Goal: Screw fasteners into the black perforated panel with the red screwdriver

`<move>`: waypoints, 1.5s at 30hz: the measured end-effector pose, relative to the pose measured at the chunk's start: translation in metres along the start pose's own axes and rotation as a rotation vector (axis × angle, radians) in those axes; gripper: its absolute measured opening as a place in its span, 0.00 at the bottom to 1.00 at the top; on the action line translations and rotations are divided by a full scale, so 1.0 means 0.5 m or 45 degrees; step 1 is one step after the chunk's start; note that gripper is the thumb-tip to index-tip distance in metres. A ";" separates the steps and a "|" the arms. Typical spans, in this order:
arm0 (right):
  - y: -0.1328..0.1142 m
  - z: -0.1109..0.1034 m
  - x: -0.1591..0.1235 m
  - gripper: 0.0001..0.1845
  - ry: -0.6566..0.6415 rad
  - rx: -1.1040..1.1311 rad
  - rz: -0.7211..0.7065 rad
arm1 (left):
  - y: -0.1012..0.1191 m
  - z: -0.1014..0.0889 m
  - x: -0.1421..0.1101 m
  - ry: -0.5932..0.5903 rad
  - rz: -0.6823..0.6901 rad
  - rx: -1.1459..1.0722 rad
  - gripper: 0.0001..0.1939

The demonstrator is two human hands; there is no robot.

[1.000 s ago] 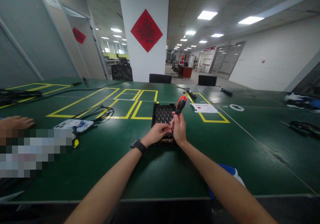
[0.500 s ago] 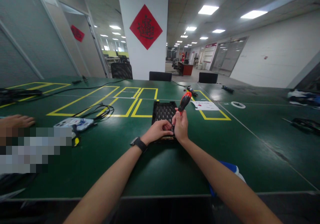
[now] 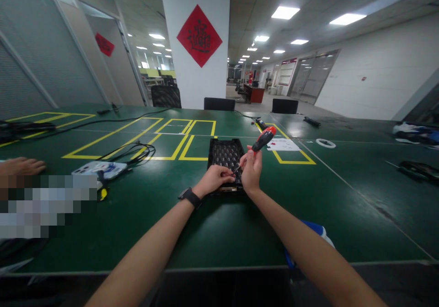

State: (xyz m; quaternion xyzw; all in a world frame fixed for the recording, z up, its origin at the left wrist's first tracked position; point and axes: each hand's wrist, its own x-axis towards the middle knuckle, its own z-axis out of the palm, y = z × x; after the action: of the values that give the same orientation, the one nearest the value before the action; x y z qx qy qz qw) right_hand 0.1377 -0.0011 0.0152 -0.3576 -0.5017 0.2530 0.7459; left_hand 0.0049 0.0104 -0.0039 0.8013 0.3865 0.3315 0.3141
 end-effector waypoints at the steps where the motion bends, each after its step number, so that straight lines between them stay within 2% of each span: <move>1: 0.000 0.000 0.000 0.15 0.010 0.004 -0.006 | 0.002 -0.001 0.000 0.000 0.009 0.014 0.15; 20: -0.002 0.001 0.001 0.17 0.063 0.043 -0.025 | -0.008 -0.002 0.005 0.028 0.000 -0.085 0.16; 34: -0.005 0.002 -0.001 0.17 0.071 0.039 0.002 | 0.001 -0.003 0.000 0.015 -0.039 -0.085 0.19; 38: -0.007 -0.001 -0.001 0.17 0.036 -0.053 0.005 | 0.013 -0.006 -0.002 0.110 0.043 -0.067 0.25; 42: -0.001 -0.002 -0.004 0.16 -0.077 -0.156 0.013 | 0.023 -0.011 -0.002 0.230 0.105 -0.056 0.19; 45: 0.002 -0.002 -0.008 0.16 -0.103 -0.202 0.010 | 0.023 -0.011 -0.003 0.230 0.061 -0.071 0.28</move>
State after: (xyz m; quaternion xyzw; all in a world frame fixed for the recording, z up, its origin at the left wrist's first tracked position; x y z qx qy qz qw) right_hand 0.1370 -0.0036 0.0120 -0.4071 -0.5484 0.2295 0.6934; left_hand 0.0047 0.0048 0.0077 0.7680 0.3846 0.4205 0.2921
